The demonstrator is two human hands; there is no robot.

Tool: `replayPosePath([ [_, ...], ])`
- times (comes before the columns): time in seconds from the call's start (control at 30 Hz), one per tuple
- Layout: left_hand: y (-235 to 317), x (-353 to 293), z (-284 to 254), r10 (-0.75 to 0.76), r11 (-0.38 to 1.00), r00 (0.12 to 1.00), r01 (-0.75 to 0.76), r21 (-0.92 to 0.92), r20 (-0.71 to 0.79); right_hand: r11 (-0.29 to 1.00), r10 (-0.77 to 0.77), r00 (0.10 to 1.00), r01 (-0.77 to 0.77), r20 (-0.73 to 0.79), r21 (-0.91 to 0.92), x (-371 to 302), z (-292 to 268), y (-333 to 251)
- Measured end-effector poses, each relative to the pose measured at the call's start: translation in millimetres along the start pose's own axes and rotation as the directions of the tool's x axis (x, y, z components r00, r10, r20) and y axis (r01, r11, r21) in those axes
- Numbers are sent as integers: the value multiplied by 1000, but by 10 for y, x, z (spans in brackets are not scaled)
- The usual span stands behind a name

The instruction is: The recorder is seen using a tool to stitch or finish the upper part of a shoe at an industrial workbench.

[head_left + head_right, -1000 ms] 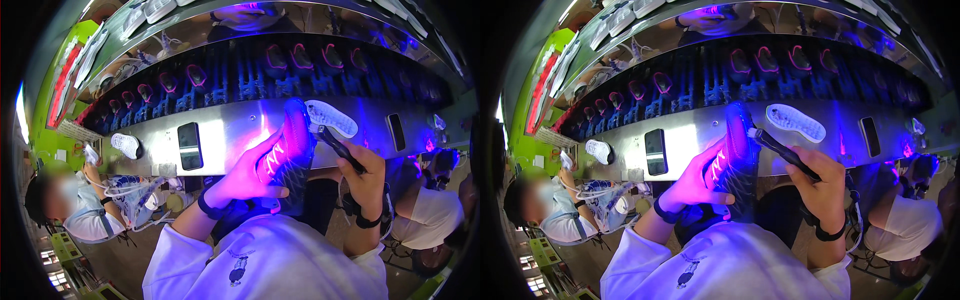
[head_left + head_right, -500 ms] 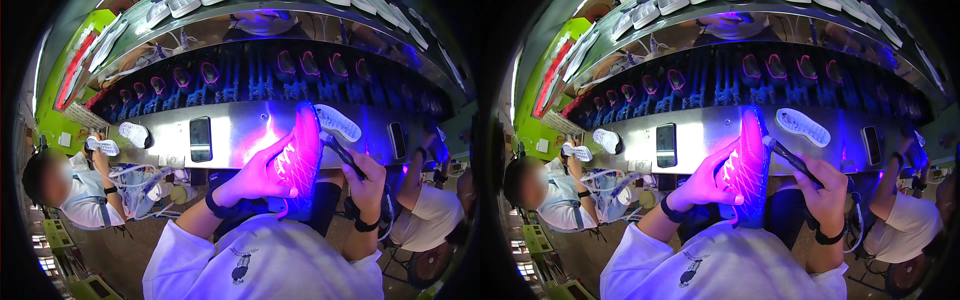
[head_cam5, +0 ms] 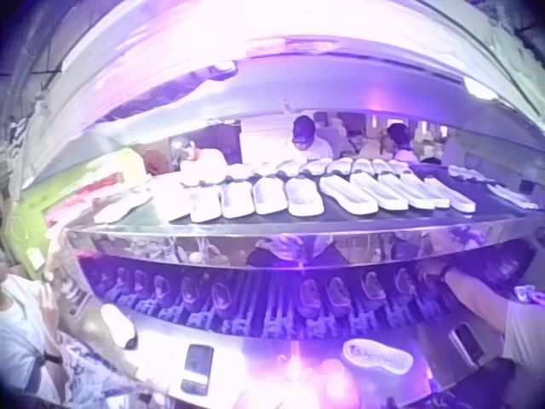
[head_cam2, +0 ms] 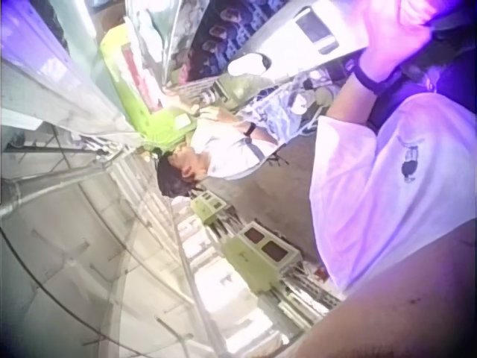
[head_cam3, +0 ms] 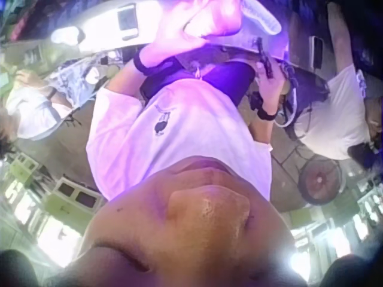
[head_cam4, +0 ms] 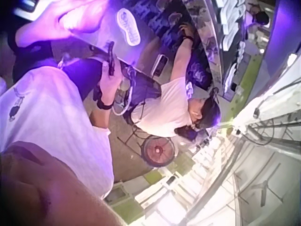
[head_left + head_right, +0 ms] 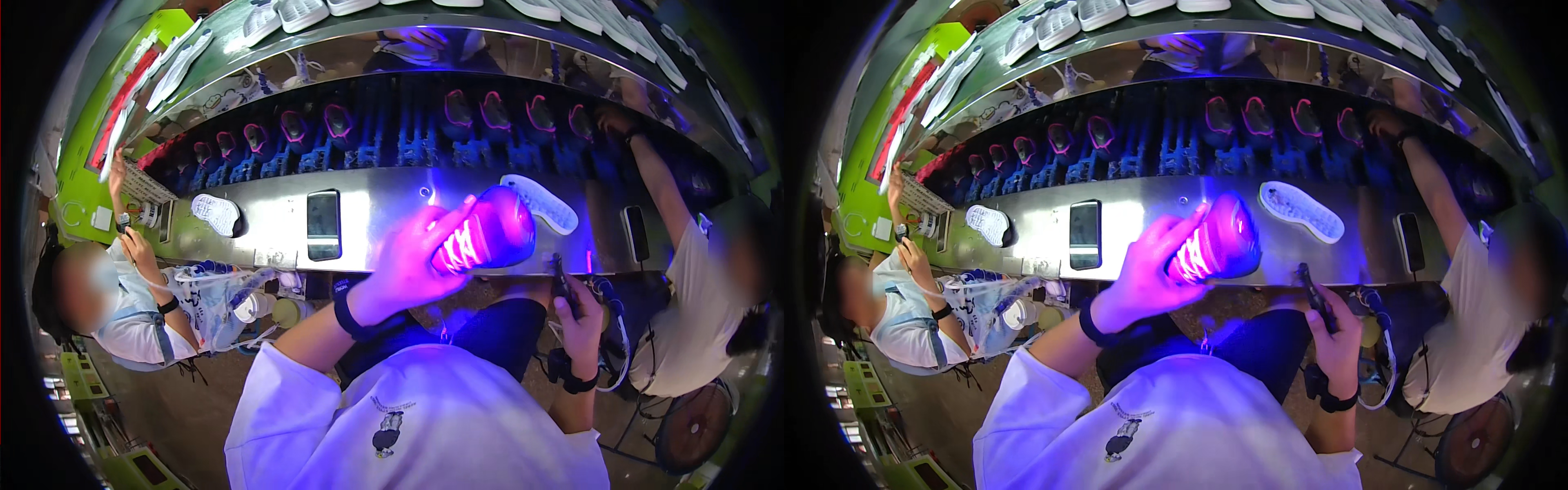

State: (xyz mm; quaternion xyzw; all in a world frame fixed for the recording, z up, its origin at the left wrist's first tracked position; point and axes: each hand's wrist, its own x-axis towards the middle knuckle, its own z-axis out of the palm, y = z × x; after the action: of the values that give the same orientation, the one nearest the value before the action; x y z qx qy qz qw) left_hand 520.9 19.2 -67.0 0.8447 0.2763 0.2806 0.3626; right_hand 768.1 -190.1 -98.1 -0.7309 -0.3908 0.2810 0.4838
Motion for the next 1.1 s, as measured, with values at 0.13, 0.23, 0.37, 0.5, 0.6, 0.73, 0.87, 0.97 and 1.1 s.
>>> replayPosePath([
  [0.13,-326,90,-110,444,828,883,-338,447,-155,992,121,991,-118,62,-54,-163,-151,185],
  [0.23,-467,122,-225,621,665,766,-403,629,-166,975,214,973,-218,87,48,-203,-116,227],
  [0.37,-439,144,-397,665,649,707,-385,656,-242,944,281,955,-293,94,149,-169,-65,355],
  [0.5,-388,126,-470,611,715,707,-299,632,-356,959,261,959,-271,106,90,-30,-10,361],
  [0.6,-374,70,-431,449,849,766,-205,487,-460,968,240,964,-246,117,40,68,10,351],
  [0.73,-429,95,-383,-169,985,958,169,-21,-232,963,270,957,-269,111,-20,155,85,357],
  [0.87,-1420,395,-123,-421,850,901,350,-393,-108,961,272,953,-275,132,6,241,108,457],
  [0.97,-1737,1011,-416,-627,779,766,621,-89,-140,948,311,945,-316,102,38,249,138,460],
  [1.1,-2523,1850,-635,-708,668,691,722,179,-143,927,356,932,-362,68,100,231,52,580],
])
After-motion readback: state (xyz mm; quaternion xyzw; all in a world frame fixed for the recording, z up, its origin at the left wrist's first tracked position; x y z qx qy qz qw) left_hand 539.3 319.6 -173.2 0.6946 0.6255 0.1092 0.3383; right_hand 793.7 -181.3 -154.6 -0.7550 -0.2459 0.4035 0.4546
